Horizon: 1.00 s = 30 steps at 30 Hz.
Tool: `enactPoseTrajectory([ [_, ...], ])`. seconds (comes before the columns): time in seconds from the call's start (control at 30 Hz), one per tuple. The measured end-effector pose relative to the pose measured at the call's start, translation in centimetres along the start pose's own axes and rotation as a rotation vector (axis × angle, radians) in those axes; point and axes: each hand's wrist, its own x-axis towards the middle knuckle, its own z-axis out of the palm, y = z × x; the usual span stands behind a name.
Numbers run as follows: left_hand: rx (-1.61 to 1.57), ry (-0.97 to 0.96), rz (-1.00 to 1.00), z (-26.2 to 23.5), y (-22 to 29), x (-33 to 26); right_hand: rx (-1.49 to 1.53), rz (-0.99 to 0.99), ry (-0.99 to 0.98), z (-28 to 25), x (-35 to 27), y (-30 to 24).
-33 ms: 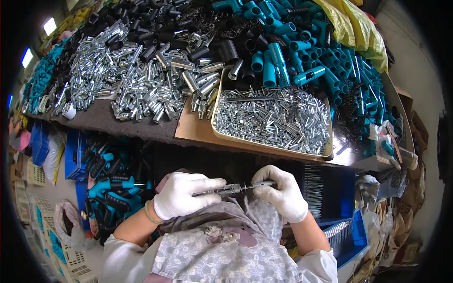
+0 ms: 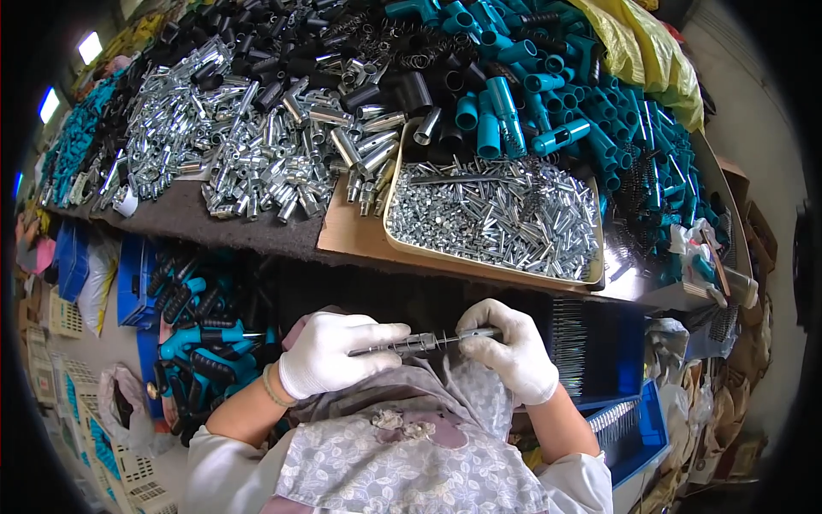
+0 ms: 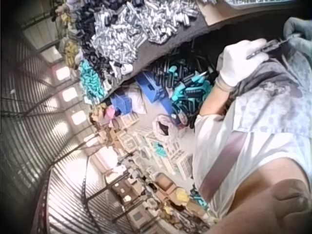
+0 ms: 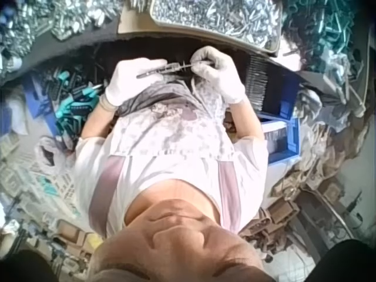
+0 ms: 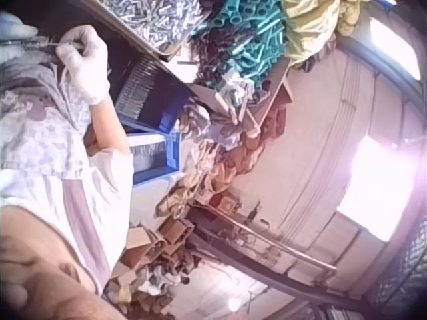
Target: Assembling plastic tool handles with metal springs and internal components at a factory workbench.
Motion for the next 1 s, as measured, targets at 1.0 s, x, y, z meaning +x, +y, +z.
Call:
enactPoseTrajectory([
  [1.0, 0.029, 0.060, 0.028, 0.3, 0.4, -0.6, 0.078, -0.260, 0.149, 2.1, -0.7, 2.5],
])
